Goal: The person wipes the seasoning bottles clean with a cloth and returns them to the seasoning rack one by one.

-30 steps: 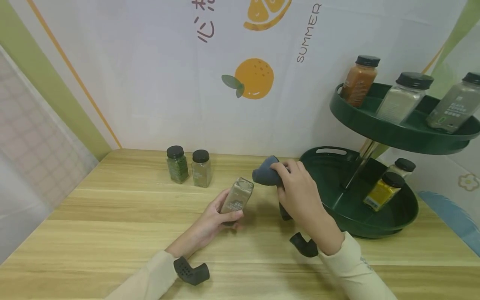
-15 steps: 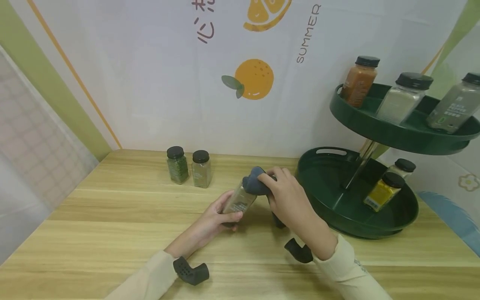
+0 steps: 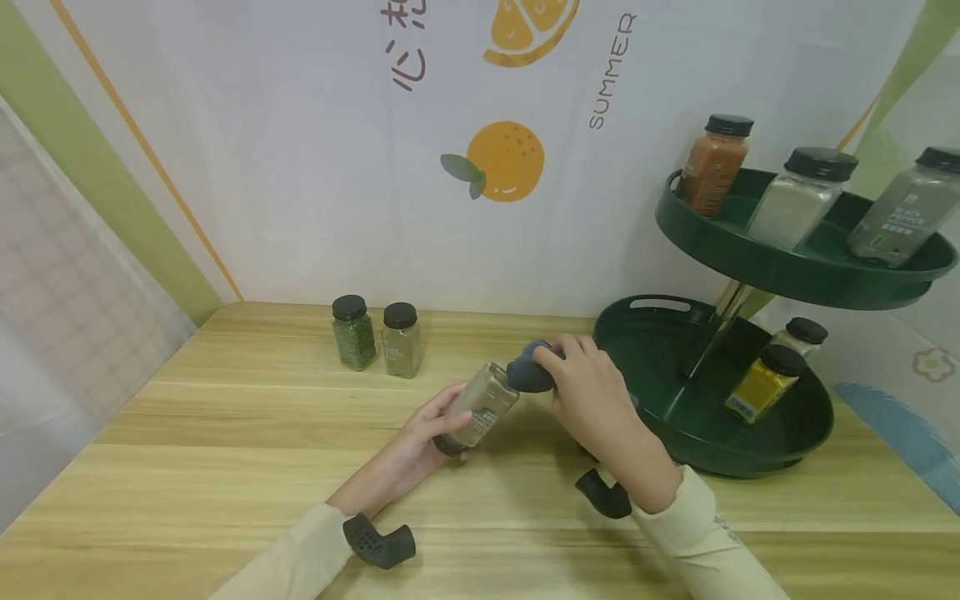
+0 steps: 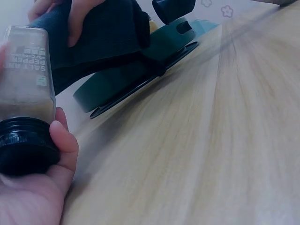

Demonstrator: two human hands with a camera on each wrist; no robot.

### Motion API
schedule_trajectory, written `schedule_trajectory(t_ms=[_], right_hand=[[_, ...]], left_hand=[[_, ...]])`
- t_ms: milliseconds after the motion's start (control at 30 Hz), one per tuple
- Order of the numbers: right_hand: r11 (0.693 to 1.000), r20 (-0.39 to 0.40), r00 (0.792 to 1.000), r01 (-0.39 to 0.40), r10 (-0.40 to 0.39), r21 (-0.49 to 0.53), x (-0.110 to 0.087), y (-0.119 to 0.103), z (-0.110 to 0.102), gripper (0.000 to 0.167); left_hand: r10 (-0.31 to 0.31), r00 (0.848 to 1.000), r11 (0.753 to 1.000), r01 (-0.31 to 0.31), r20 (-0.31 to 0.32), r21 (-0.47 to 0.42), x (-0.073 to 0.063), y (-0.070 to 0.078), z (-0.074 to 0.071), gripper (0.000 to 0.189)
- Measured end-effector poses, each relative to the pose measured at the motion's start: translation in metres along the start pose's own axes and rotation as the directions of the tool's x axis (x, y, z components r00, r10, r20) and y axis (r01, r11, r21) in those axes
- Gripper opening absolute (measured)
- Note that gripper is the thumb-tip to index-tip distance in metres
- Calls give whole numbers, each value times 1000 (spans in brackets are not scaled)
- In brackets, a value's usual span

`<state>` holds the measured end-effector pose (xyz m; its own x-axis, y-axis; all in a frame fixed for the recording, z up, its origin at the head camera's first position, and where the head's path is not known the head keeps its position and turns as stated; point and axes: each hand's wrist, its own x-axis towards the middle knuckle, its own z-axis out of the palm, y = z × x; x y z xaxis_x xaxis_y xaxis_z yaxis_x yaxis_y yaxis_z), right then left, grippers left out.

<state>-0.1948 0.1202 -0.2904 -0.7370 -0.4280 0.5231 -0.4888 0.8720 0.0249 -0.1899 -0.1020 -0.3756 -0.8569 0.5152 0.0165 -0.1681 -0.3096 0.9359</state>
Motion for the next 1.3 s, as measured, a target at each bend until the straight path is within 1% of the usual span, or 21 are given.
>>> schedule_trajectory(t_ms=[100, 167, 267, 333, 400, 433, 467, 600, 667, 733, 800, 867, 900, 967, 1033, 1067, 1100, 1133, 1167, 1267, 1300], right_hand=[[998, 11, 998, -58, 57, 29, 0, 0, -2, 40], [993, 6, 996, -86, 86, 83, 0, -1, -3, 38], [980, -2, 994, -104, 106, 171, 1, -5, -5, 39], [971, -8, 994, -107, 111, 212, 1, -7, -6, 39], [966, -14, 994, -106, 113, 236, 1, -8, -6, 39], [965, -19, 993, -105, 112, 242, 1, -9, -6, 40], [964, -21, 994, -103, 111, 246, 1, -10, -6, 40], [968, -17, 996, -78, 85, 240, 1, -13, -6, 43], [972, -6, 998, -63, 66, 229, 0, -14, -4, 44], [974, 1, 998, -57, 58, 220, 0, -14, -3, 44], [973, 3, 998, -67, 68, 219, 0, -14, -3, 45], [971, 4, 996, -83, 85, 223, 0, -13, -3, 45], [969, 6, 996, -93, 94, 229, 0, -13, -3, 45], [966, 13, 994, -106, 106, 238, 0, -13, -3, 44], [963, 22, 994, -110, 108, 244, 1, -13, -3, 43], [963, 24, 994, -108, 106, 247, 1, -13, -2, 43], [963, 25, 994, -105, 102, 247, 0, -13, -1, 42], [964, 25, 995, -102, 98, 247, 0, -14, 0, 43], [964, 24, 995, -96, 93, 246, 0, -15, 1, 43], [966, 20, 996, -85, 83, 245, -1, -16, 3, 44], [966, 20, 996, -85, 83, 246, -1, -17, 3, 44]], left_hand=[[11, 1000, 997, -9, 21, -82, 0, 0, -1, 31], [16, 1000, 990, -14, 10, -138, 0, 0, -1, 30], [17, 999, 974, -27, -45, -225, 1, 1, -2, 36], [21, 997, 964, -42, -81, -263, 2, 1, -3, 41], [28, 994, 962, -54, -101, -269, 3, 2, -3, 45], [34, 995, 964, -58, -95, -259, 4, 2, -3, 46], [35, 996, 967, -55, -86, -249, 4, 2, -3, 48], [21, 1000, 988, -24, -21, -154, 2, 0, -1, 53], [7, 1000, 991, -8, -7, -135, 1, -1, 0, 57], [5, 1000, 989, -6, -10, -148, 1, -1, 0, 58], [4, 999, 982, -10, -32, -188, 2, -1, -1, 54], [10, 998, 968, -26, -65, -250, 3, -1, -2, 47], [6, 996, 955, -31, -87, -294, 4, -1, -2, 42], [-18, 991, 912, -38, -131, -409, 4, 0, -5, 34], [-46, 986, 853, -46, -163, -520, 6, 1, -7, 32], [-63, 984, 829, -42, -168, -558, 6, 2, -8, 34], [-82, 982, 811, -31, -167, -584, 6, 2, -9, 37], [-97, 983, 804, -16, -157, -595, 5, 3, -9, 40], [-103, 985, 812, 4, -136, -584, 5, 3, -9, 42], [-116, 991, 865, 66, -69, -498, 3, 3, -7, 47], [-119, 991, 878, 78, -57, -473, 2, 2, -6, 47]])
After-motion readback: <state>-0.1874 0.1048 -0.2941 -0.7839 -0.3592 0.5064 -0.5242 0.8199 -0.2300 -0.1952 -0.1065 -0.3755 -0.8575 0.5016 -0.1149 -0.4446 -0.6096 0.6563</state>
